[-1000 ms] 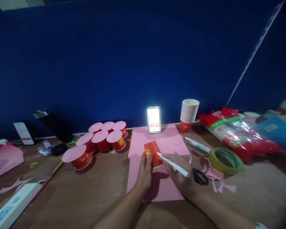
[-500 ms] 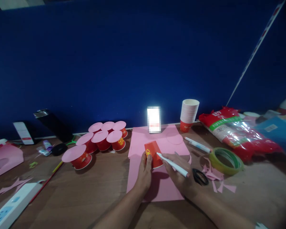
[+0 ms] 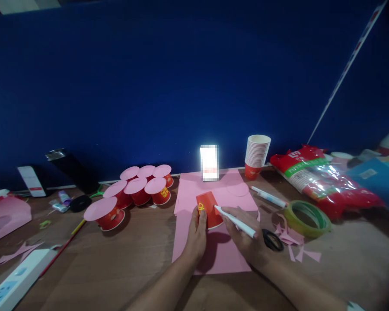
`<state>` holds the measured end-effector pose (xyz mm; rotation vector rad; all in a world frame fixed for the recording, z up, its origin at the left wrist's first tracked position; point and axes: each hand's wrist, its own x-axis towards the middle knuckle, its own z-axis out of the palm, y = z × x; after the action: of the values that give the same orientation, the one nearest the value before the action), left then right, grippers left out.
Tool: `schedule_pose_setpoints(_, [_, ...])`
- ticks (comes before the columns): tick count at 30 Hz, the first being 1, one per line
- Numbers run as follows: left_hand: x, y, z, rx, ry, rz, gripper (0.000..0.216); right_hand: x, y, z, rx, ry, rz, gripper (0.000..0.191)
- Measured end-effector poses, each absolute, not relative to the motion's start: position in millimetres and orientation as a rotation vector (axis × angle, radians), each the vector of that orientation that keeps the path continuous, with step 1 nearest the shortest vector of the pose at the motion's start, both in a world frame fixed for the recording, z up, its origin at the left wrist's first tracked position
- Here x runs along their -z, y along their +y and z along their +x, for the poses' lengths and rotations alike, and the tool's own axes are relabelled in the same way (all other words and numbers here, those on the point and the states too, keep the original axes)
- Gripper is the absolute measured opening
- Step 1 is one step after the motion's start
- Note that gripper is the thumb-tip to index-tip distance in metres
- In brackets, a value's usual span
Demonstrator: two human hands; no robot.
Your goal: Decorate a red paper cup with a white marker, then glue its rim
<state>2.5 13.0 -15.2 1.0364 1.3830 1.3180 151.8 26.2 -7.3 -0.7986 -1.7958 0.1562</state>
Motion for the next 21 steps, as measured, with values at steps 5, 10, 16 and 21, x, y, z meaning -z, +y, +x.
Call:
schedule_pose_setpoints(5, [13.3, 12.9, 2.8, -1.336, 1.309, 1.081, 0.041, 6.3, 24.8, 151.6, -0.174, -1.792, -0.817, 0.015])
schedule_pose_setpoints(10, [7.7, 11.4, 3.3, -1.331, 1.360, 1.022, 0.041, 9.6, 24.1, 150.9, -0.194, -1.798, -0.812, 0.016])
schedule_pose_setpoints(16, [5.0, 10.6, 4.0, -1.337, 1.295, 1.010, 0.039, 10.6, 24.3, 151.5, -0.173, -1.804, -0.777, 0.018])
schedule_pose_setpoints(21, [5.9, 10.3, 4.4, -1.357, 1.269, 0.993, 0.038, 10.2, 23.4, 150.8, -0.172, -1.807, -0.779, 0.018])
